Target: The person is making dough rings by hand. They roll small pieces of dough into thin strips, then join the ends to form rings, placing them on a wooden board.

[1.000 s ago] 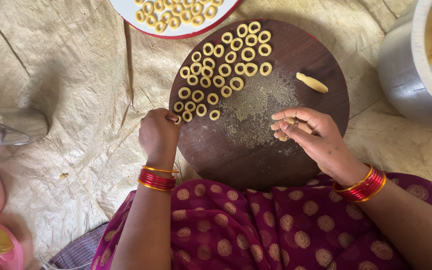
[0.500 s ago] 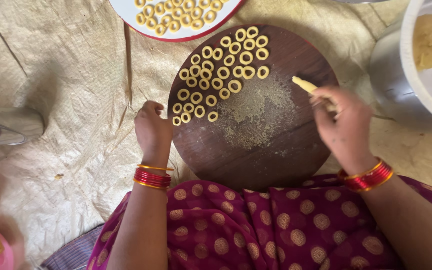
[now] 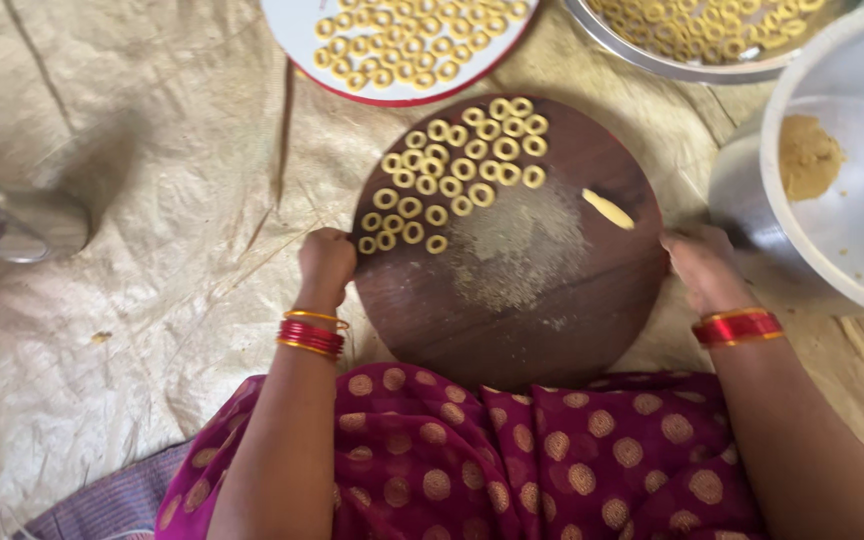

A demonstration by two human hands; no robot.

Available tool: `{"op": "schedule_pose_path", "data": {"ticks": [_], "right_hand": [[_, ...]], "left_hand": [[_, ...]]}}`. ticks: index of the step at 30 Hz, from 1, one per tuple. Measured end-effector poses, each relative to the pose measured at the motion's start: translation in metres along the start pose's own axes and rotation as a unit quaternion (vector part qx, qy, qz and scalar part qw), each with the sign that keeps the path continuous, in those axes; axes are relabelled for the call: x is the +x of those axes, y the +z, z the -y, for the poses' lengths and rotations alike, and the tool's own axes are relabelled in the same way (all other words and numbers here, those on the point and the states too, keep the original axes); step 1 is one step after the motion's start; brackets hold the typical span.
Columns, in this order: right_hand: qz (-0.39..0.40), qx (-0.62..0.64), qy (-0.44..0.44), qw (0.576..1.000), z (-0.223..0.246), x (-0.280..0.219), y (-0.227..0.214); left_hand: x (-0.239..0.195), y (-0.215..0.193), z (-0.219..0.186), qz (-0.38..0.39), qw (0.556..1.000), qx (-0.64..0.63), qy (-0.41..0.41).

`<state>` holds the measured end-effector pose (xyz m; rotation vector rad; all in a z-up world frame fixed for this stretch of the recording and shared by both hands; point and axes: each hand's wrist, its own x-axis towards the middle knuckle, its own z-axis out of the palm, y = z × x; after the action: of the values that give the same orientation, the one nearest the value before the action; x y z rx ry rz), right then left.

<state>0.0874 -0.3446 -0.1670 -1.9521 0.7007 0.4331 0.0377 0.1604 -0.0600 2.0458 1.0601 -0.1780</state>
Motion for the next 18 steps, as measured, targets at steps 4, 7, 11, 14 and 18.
{"op": "schedule_pose_path", "data": {"ticks": [4, 7, 11, 14, 18], "right_hand": [[0.000, -0.068, 0.060, 0.996, -0.032, 0.023, -0.008], [0.024, -0.180, 0.004, 0.983, -0.046, 0.024, -0.017], [0.017, -0.259, -0.076, 0.963, -0.039, 0.020, -0.013], [0.004, -0.290, -0.105, 0.951, -0.036, 0.005, -0.016], [0.021, -0.320, -0.128, 0.939, -0.012, -0.016, -0.018]], "left_hand": [[0.001, 0.007, 0.003, 0.017, 0.999, 0.015, 0.044], [0.010, 0.006, 0.003, 0.076, 0.995, 0.065, 0.007], [0.060, 0.003, -0.017, 0.076, 0.982, 0.173, -0.017], [0.119, 0.008, -0.047, 0.084, 0.982, -0.164, -0.033], [0.166, 0.014, -0.087, 0.042, 0.848, -0.525, -0.057]]}}
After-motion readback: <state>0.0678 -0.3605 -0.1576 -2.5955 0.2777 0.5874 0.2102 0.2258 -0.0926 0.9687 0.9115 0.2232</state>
